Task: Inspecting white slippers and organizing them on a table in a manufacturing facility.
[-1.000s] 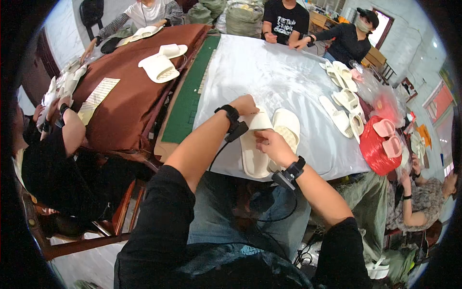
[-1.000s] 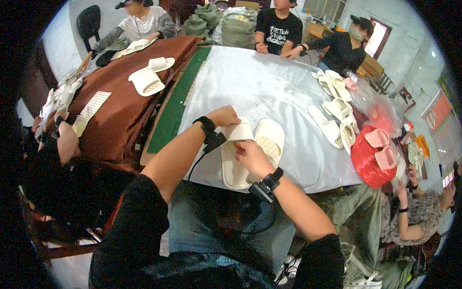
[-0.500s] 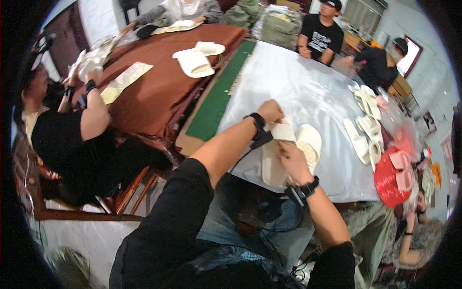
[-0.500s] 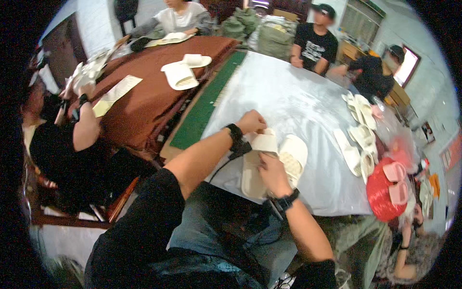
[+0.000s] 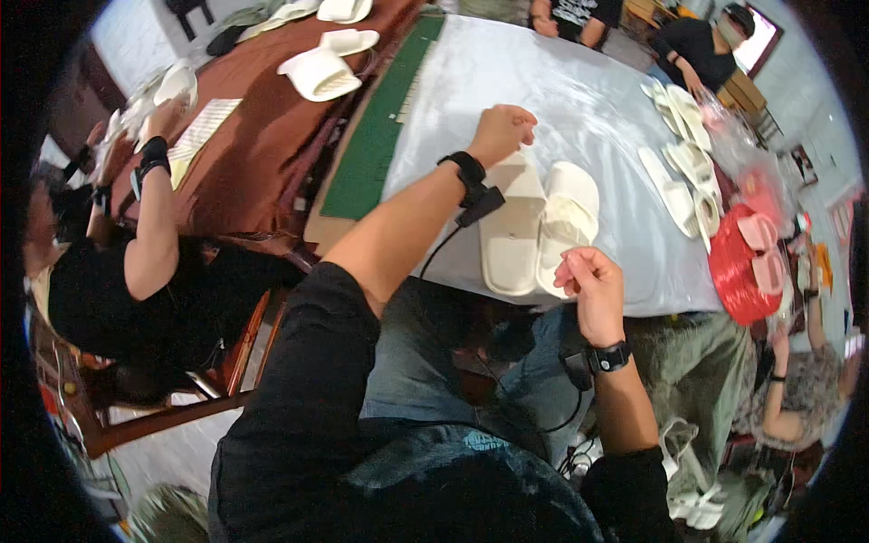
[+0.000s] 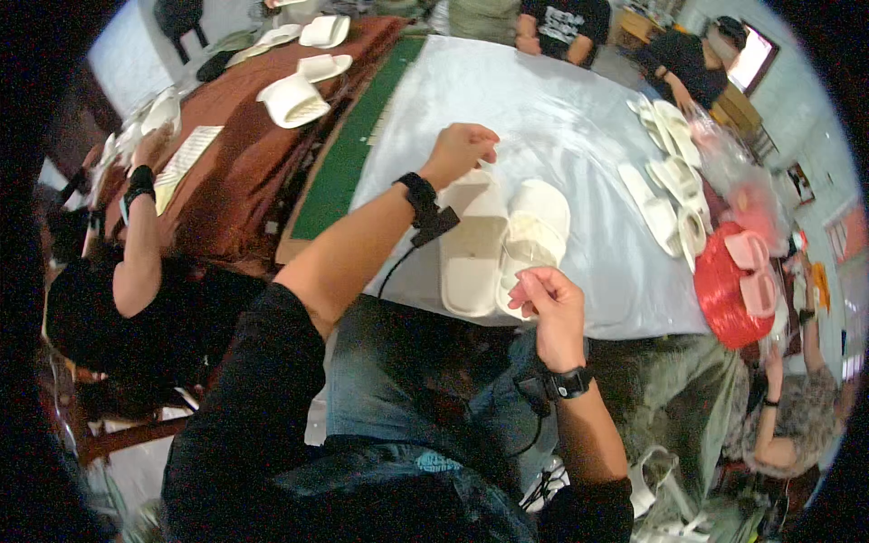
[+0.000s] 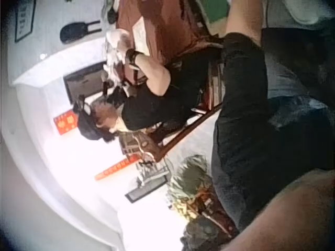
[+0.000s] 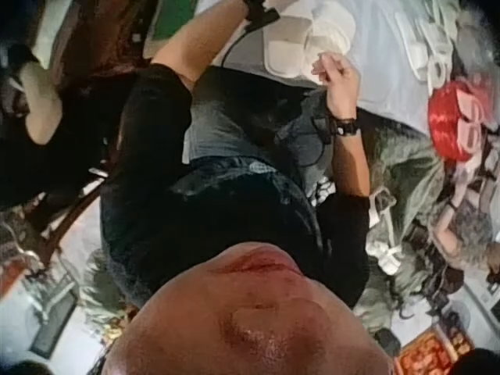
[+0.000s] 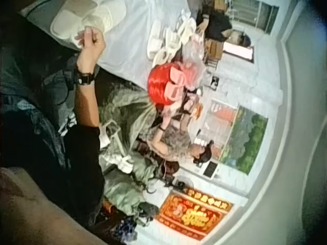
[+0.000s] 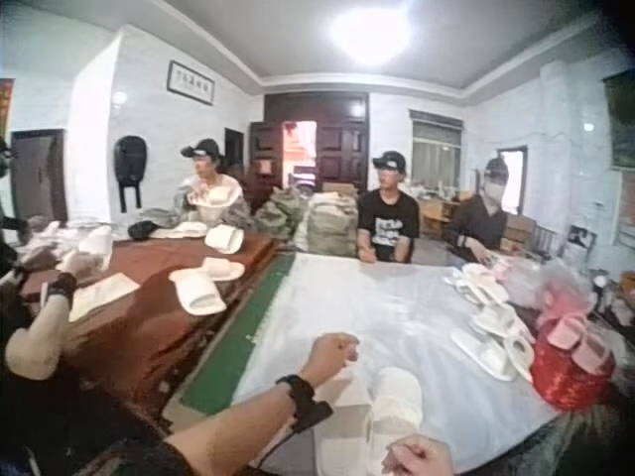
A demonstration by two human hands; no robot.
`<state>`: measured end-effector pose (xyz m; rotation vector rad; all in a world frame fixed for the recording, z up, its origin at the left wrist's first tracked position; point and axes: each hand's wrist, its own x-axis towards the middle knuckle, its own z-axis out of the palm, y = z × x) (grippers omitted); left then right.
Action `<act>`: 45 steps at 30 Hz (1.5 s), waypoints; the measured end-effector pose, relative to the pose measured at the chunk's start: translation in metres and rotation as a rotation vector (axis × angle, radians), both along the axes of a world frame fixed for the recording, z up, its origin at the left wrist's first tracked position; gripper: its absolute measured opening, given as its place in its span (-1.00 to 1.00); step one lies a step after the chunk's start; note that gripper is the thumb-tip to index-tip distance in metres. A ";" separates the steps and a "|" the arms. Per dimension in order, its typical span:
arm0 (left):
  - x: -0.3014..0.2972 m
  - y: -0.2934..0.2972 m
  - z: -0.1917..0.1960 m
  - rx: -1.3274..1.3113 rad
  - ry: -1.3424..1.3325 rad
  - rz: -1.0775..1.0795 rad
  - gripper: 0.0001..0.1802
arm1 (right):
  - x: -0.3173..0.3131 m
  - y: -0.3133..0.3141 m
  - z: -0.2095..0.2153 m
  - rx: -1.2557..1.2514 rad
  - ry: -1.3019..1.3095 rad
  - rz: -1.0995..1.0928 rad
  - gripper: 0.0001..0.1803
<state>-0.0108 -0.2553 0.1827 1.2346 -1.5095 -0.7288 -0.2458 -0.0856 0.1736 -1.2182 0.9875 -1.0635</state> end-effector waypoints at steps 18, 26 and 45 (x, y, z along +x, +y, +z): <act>-0.057 -0.047 -0.003 0.217 -0.279 -0.389 -0.81 | -0.017 -0.011 -0.030 0.648 -0.565 0.100 -0.79; -0.058 -0.053 -0.008 0.219 -0.297 -0.442 -0.81 | -0.004 -0.006 -0.025 0.745 -0.626 0.146 -0.84; -0.062 -0.054 -0.015 0.239 -0.363 -0.360 -0.80 | 0.011 0.011 -0.034 0.772 -0.666 0.071 -0.87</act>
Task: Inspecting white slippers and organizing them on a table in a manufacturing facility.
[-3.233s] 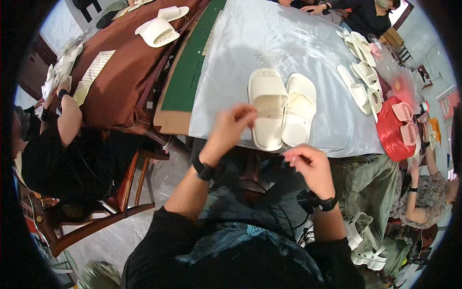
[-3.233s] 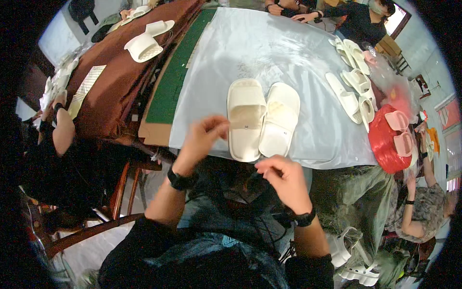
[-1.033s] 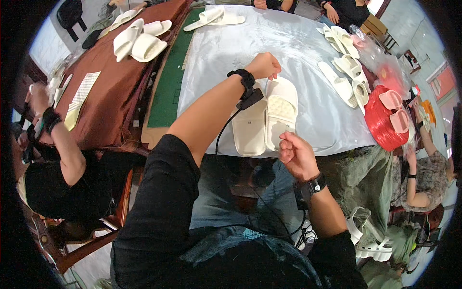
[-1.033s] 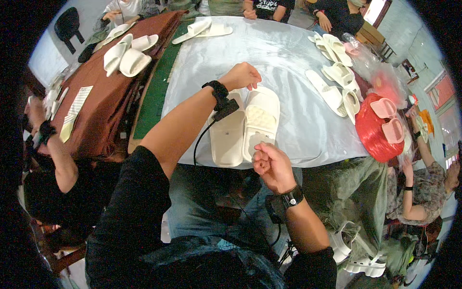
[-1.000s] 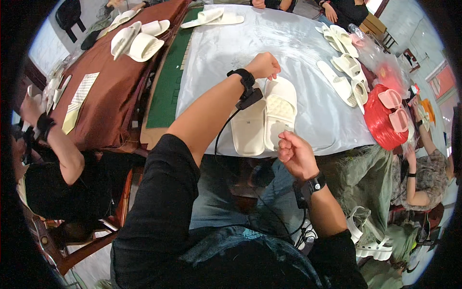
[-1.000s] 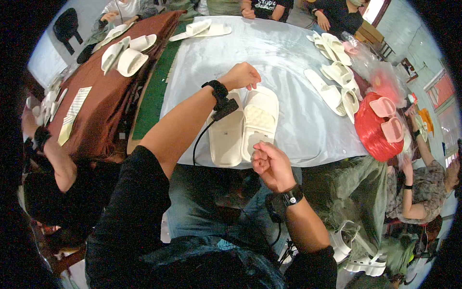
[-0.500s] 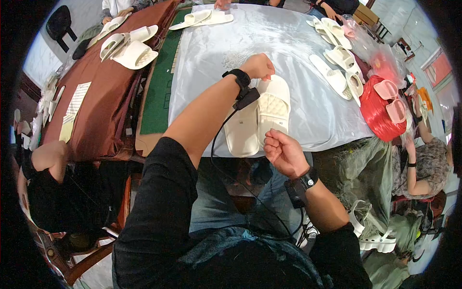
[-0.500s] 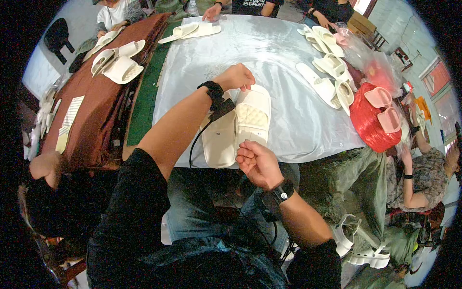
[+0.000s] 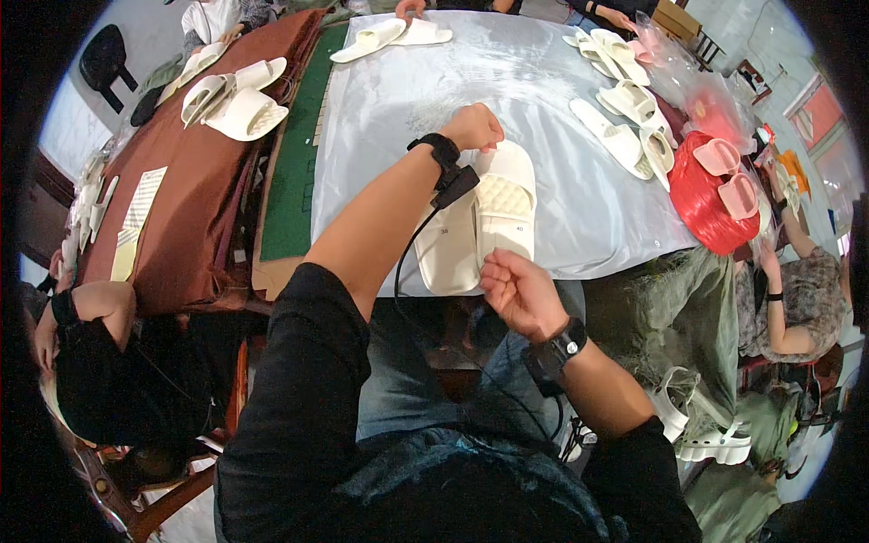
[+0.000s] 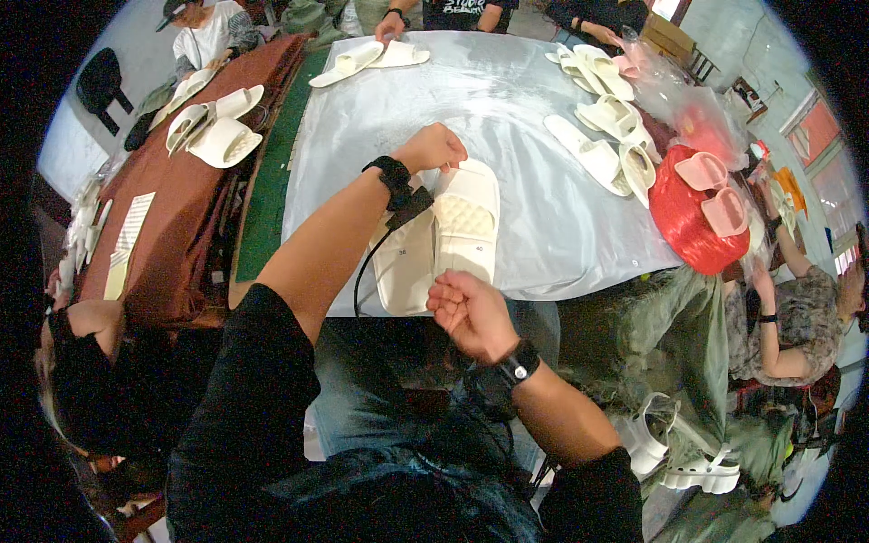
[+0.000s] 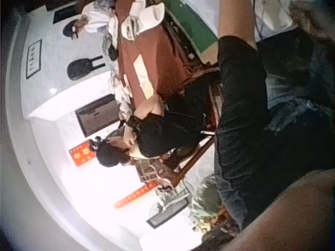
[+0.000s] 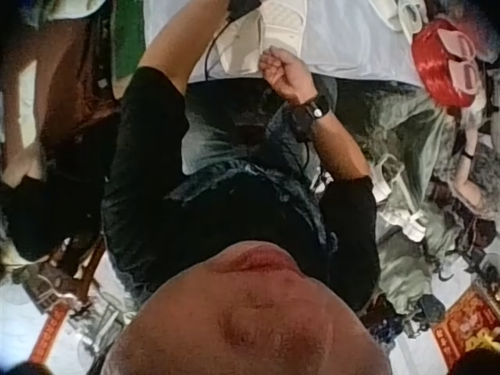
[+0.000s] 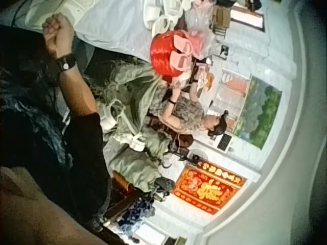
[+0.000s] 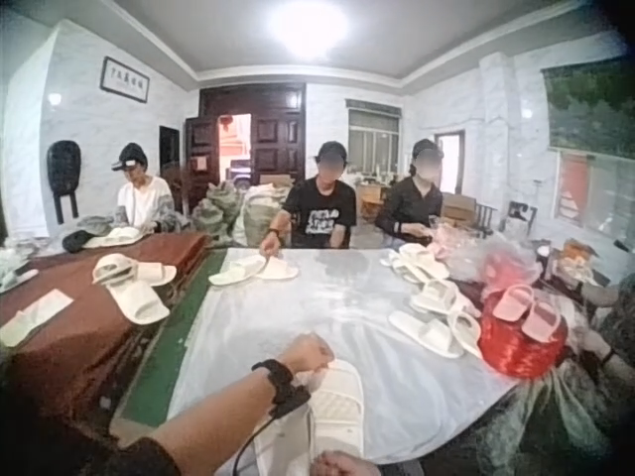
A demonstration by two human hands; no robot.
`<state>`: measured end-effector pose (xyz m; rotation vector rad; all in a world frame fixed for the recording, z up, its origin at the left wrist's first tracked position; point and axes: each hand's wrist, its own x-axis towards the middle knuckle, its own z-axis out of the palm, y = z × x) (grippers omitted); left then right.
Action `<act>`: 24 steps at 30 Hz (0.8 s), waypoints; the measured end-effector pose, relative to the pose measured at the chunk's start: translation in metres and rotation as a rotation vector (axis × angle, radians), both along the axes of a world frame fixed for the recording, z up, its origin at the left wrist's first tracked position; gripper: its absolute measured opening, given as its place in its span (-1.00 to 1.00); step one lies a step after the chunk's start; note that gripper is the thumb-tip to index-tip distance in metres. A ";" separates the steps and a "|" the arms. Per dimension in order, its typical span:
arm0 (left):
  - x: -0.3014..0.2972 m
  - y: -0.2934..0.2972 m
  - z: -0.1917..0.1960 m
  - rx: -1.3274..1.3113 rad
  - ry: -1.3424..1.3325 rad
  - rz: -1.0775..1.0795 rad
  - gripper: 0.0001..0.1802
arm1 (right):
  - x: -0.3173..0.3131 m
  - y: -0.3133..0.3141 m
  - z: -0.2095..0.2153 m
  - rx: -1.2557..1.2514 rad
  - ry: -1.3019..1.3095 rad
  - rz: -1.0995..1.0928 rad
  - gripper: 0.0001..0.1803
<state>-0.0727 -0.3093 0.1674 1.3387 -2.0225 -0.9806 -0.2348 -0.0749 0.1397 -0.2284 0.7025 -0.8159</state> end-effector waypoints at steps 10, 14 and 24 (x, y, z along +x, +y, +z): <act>0.004 0.003 -0.003 0.136 0.040 -0.073 -0.77 | -0.016 -0.097 -0.013 -0.133 0.205 -0.162 -0.88; 0.010 -0.007 -0.007 0.301 0.091 -0.129 -0.76 | -0.011 -0.106 -0.016 -0.167 0.316 -0.131 -0.89; -0.034 -0.016 0.028 0.033 -0.220 -0.336 -0.82 | -0.002 -0.110 -0.022 -0.202 0.390 -0.203 -0.86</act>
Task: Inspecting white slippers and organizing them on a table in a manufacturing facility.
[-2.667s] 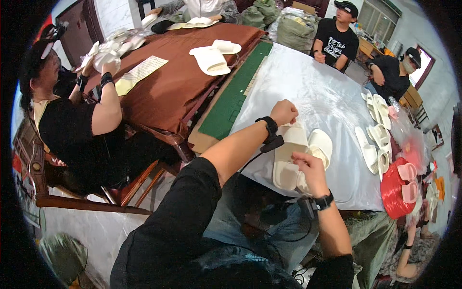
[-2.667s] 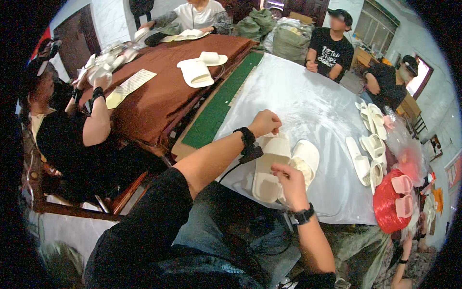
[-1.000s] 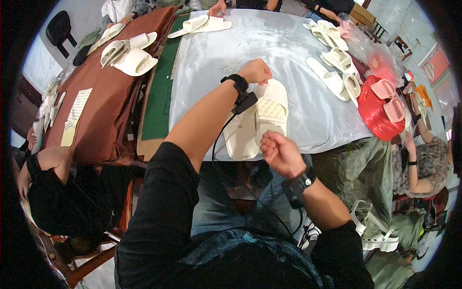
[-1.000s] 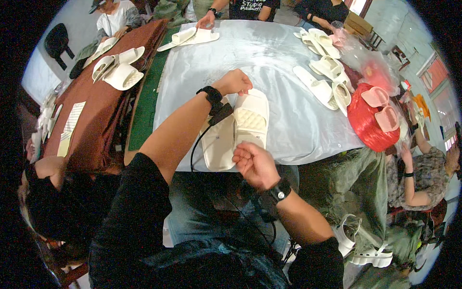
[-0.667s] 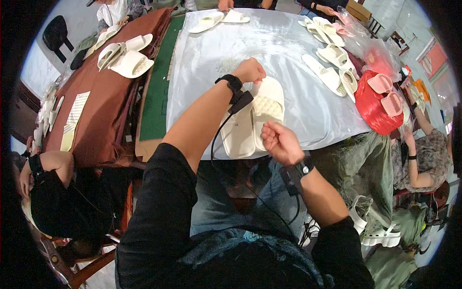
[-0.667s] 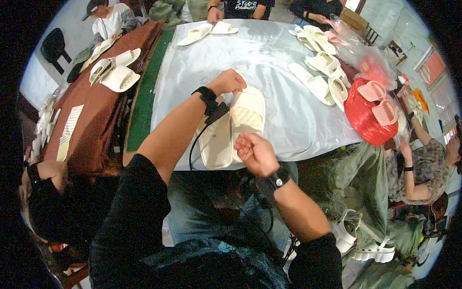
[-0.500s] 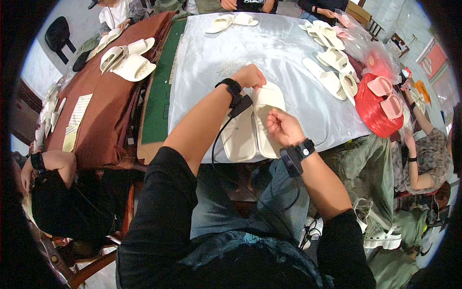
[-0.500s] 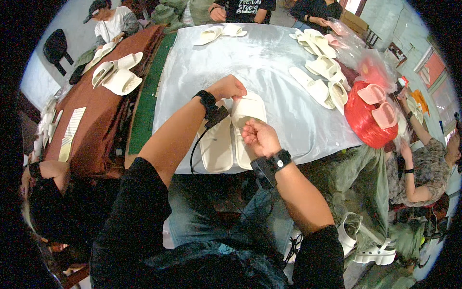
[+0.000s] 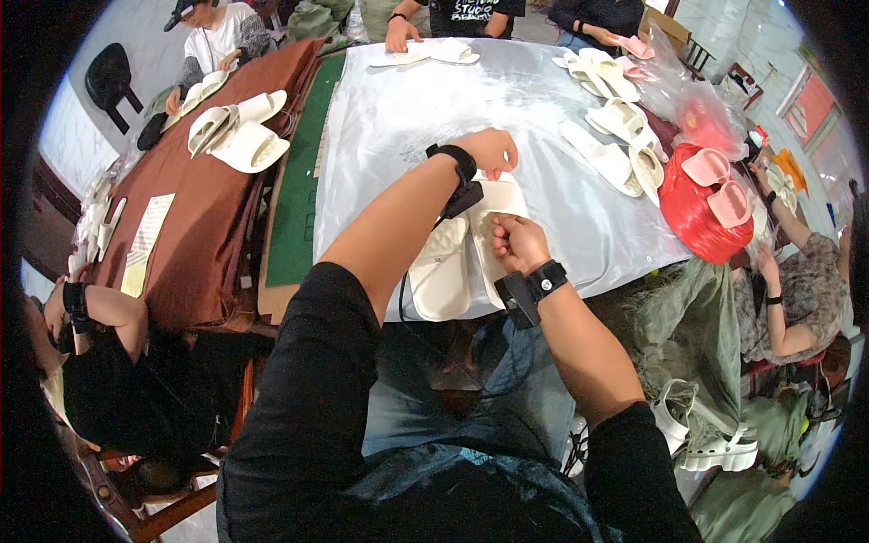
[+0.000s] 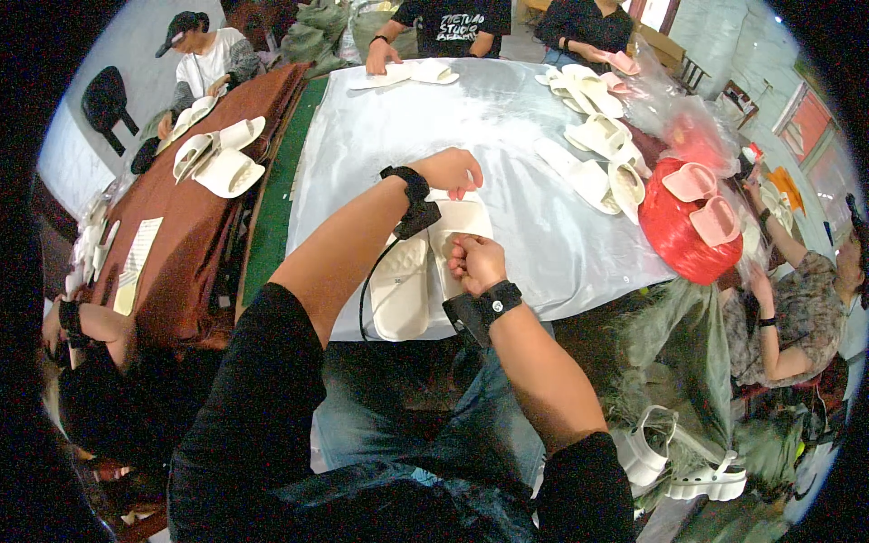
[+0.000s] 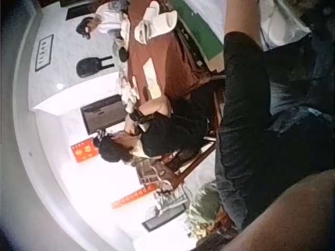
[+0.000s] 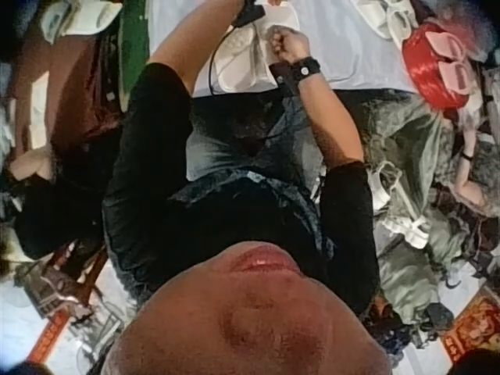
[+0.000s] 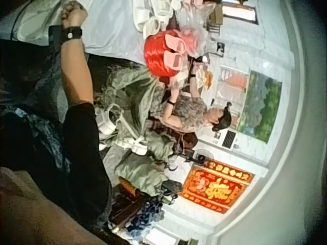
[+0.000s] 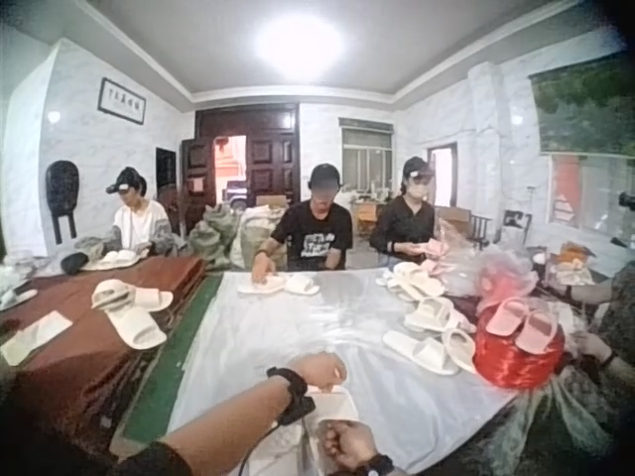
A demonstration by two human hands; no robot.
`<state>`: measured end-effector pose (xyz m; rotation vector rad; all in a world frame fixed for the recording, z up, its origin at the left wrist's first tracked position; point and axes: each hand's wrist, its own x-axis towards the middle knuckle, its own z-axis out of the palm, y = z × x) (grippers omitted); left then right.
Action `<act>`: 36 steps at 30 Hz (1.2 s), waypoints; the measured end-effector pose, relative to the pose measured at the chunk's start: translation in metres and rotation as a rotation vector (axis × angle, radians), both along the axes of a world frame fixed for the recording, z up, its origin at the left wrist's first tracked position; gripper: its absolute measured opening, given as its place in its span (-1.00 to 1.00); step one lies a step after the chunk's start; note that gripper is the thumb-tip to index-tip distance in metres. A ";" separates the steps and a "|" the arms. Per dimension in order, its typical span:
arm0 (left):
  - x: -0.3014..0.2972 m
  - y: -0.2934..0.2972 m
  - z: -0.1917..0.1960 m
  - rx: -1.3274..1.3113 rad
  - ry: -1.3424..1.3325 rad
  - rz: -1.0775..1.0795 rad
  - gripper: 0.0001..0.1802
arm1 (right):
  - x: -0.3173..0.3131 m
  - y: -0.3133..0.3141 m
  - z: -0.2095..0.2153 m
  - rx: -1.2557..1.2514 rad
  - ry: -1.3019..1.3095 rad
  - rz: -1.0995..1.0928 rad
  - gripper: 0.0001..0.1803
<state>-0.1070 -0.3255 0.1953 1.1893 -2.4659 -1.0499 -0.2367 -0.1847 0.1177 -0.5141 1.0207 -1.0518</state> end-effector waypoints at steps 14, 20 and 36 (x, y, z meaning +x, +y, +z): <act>-0.020 0.010 -0.007 -0.456 -0.457 -0.178 -0.76 | 0.003 0.004 0.011 0.023 0.016 -0.049 -0.87; -0.011 0.013 -0.021 -0.712 -0.498 -0.115 -0.97 | 0.007 0.002 0.009 0.038 -0.070 -0.013 -0.86; 0.077 0.096 0.006 -1.021 -0.215 0.211 -0.96 | 0.004 0.007 0.089 -0.693 0.414 0.080 -0.85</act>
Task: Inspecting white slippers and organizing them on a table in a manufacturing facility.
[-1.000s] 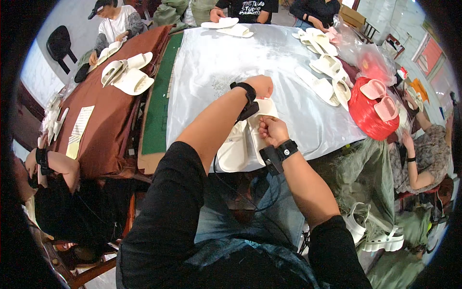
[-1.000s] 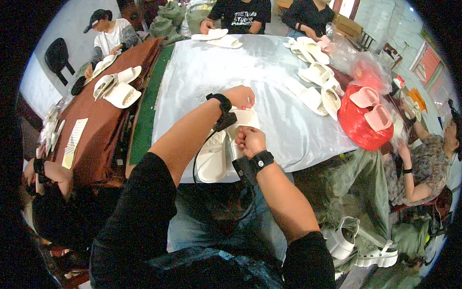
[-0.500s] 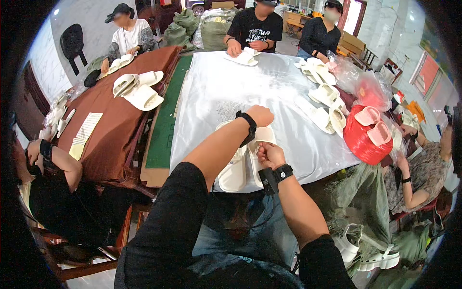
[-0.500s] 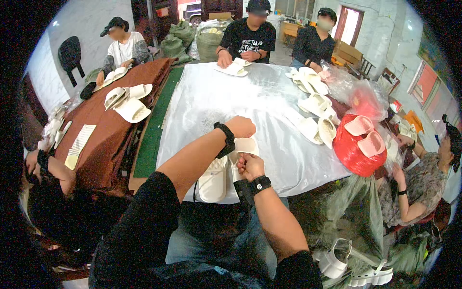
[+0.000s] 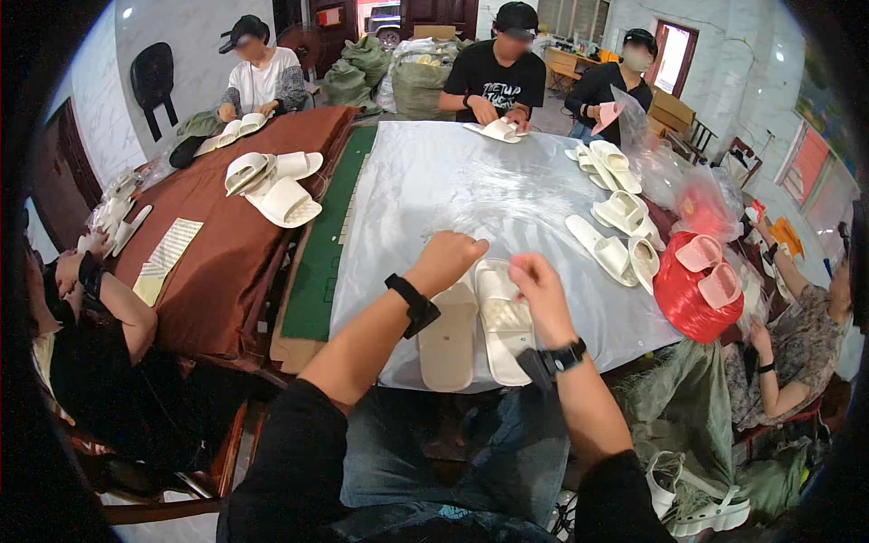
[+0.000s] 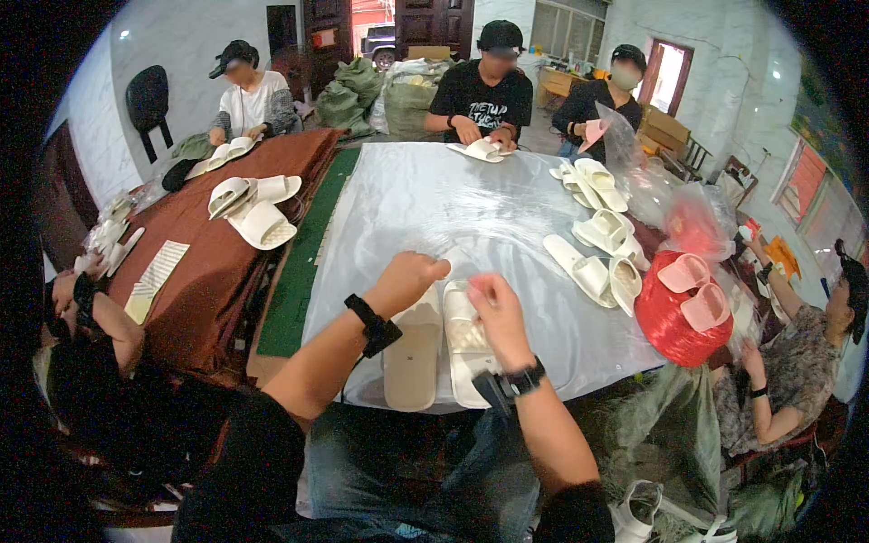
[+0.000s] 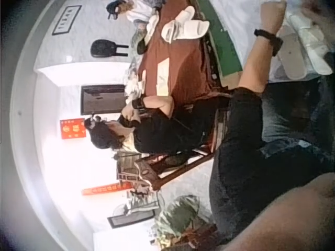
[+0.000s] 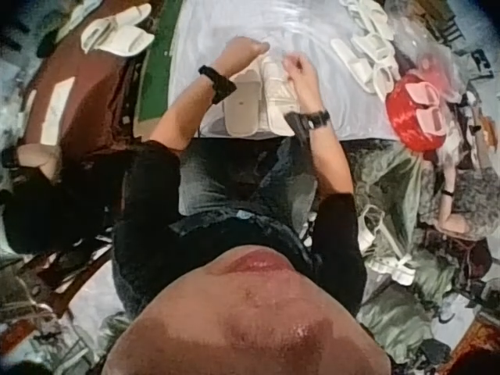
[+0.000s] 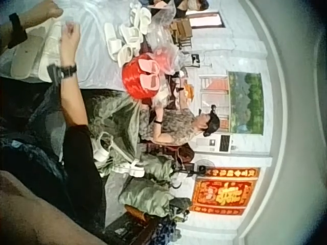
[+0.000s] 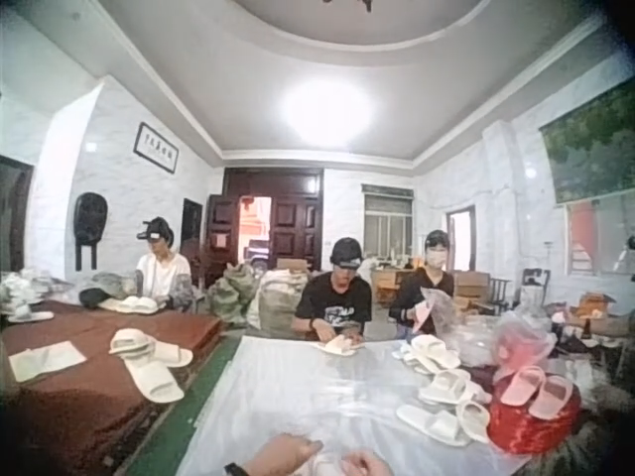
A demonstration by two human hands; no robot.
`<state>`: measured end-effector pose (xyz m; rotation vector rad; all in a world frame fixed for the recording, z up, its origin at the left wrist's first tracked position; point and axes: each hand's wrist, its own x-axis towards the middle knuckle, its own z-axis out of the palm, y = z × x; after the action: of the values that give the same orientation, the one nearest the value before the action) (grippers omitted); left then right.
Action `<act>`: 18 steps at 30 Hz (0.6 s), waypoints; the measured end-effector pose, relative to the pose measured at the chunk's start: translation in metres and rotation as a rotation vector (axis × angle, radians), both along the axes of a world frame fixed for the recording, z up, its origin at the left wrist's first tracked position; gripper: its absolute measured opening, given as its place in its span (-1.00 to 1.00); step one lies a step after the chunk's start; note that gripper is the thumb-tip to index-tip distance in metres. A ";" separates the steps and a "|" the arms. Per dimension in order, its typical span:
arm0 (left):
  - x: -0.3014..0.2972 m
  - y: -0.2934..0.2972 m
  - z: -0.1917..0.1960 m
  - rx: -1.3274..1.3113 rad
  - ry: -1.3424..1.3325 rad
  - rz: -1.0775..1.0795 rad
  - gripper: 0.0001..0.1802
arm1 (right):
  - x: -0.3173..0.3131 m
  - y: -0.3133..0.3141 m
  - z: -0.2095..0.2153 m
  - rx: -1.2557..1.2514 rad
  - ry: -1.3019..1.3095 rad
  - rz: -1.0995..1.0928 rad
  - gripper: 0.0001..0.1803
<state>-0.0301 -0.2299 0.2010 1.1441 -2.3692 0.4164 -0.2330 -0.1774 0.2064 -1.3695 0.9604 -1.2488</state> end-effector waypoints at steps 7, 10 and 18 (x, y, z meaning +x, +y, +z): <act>0.017 0.011 -0.025 0.076 0.406 0.033 -0.81 | 0.054 -0.072 -0.025 -0.172 0.496 0.138 -0.82; 0.031 0.010 -0.033 0.134 0.438 0.110 -0.88 | 0.065 -0.073 -0.032 -0.101 0.552 0.114 -0.81; 0.024 0.007 -0.044 0.766 1.504 -0.050 -0.91 | 0.067 -0.070 -0.038 -0.271 0.383 0.070 -0.81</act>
<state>-0.0058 -0.2228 0.1567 1.0207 -1.1089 -1.1039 -0.1663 -0.2479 0.1680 -1.8874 1.0151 -1.1138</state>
